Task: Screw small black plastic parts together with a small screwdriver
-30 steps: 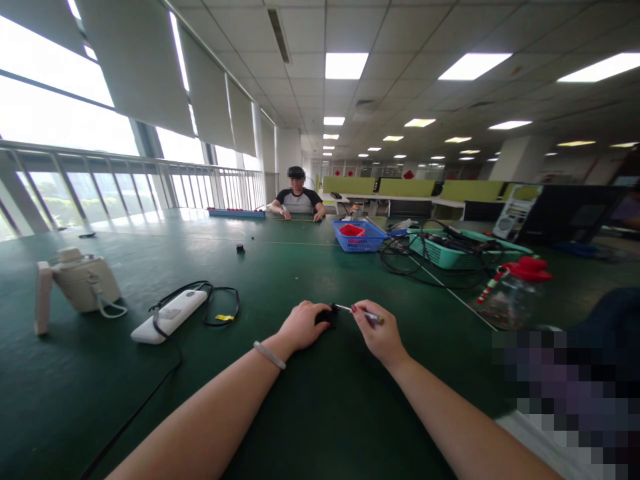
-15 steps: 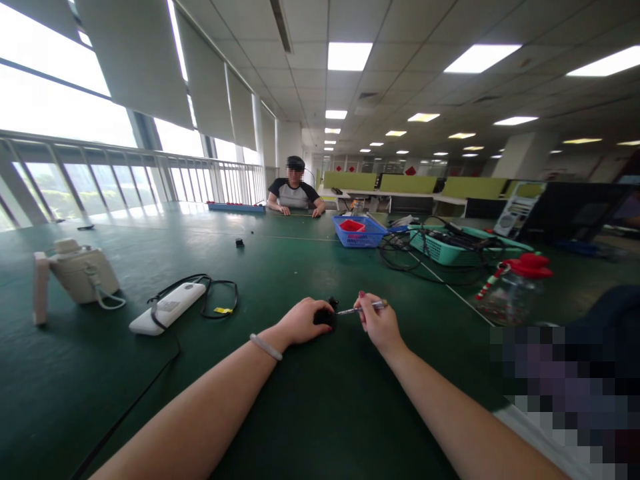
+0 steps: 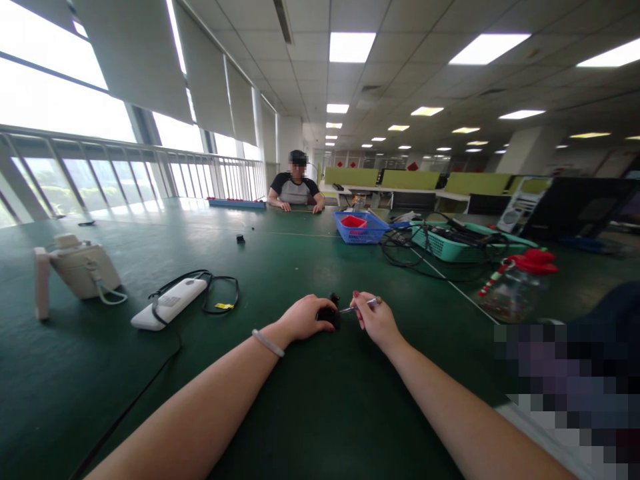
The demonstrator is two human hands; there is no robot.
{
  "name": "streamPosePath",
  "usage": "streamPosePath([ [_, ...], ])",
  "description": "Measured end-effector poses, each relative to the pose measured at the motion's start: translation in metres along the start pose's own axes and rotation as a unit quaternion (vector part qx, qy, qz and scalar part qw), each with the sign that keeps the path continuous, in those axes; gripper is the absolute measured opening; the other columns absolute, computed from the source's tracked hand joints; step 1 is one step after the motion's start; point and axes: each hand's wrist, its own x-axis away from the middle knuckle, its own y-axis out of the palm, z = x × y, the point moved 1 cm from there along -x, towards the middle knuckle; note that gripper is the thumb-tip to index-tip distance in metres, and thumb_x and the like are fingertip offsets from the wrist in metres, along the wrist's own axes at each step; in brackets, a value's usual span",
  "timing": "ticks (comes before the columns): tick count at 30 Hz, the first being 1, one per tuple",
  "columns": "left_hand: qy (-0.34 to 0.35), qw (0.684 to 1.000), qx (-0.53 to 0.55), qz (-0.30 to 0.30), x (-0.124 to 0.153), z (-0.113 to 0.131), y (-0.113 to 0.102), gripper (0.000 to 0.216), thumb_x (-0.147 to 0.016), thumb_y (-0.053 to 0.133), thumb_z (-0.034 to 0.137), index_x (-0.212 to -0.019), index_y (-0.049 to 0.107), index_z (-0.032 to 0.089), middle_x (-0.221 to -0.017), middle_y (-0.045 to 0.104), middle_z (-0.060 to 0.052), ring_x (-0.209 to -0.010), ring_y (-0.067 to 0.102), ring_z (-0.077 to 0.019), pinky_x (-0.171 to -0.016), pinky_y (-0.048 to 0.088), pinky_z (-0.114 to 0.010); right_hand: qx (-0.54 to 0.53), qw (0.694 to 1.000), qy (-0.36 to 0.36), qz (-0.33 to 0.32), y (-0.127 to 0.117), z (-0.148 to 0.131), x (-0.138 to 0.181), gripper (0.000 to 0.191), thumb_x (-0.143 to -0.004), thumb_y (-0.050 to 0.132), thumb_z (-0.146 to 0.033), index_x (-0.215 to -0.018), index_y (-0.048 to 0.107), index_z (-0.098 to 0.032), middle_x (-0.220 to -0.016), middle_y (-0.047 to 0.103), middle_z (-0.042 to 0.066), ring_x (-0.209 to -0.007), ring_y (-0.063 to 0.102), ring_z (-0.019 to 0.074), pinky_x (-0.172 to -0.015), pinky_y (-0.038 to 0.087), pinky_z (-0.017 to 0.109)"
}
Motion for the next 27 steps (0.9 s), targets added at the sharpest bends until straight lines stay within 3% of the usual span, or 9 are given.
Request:
streamPosePath([
  [7,-0.01,1.0,-0.009,0.01,-0.002,-0.003,0.003,0.049,-0.076,0.072,0.046,-0.122,0.062,0.032,-0.107,0.066,-0.005,-0.101,0.063,-0.0251,-0.089,0.049,-0.036,0.033,0.997,-0.053,0.041,-0.007,-0.009,0.005,0.041,-0.094,0.044,-0.046,-0.064,0.056,-0.021,-0.05,0.042,-0.004,-0.048,0.043,0.0134,-0.048,0.034,0.026],
  [17,0.008,1.0,-0.008,0.021,-0.003,-0.008,0.006,0.05,-0.074,0.073,0.048,-0.12,0.063,0.032,-0.102,0.067,-0.005,-0.099,0.062,-0.025,-0.089,0.048,-0.035,0.105,0.989,-0.099,-0.039,-0.001,-0.02,0.01,0.038,-0.095,0.043,-0.036,-0.063,0.056,-0.02,-0.058,0.048,-0.003,-0.056,0.047,0.0141,-0.057,0.035,0.027],
  [27,0.02,1.0,-0.011,0.019,-0.003,-0.007,0.005,0.055,-0.072,0.075,0.049,-0.122,0.063,0.029,-0.104,0.069,-0.005,-0.101,0.061,-0.0255,-0.088,0.048,-0.033,0.114,0.984,-0.118,-0.069,0.007,-0.026,0.012,0.034,-0.095,0.045,-0.039,-0.07,0.061,-0.021,-0.063,0.055,-0.002,-0.06,0.052,0.0147,-0.058,0.036,0.026],
])
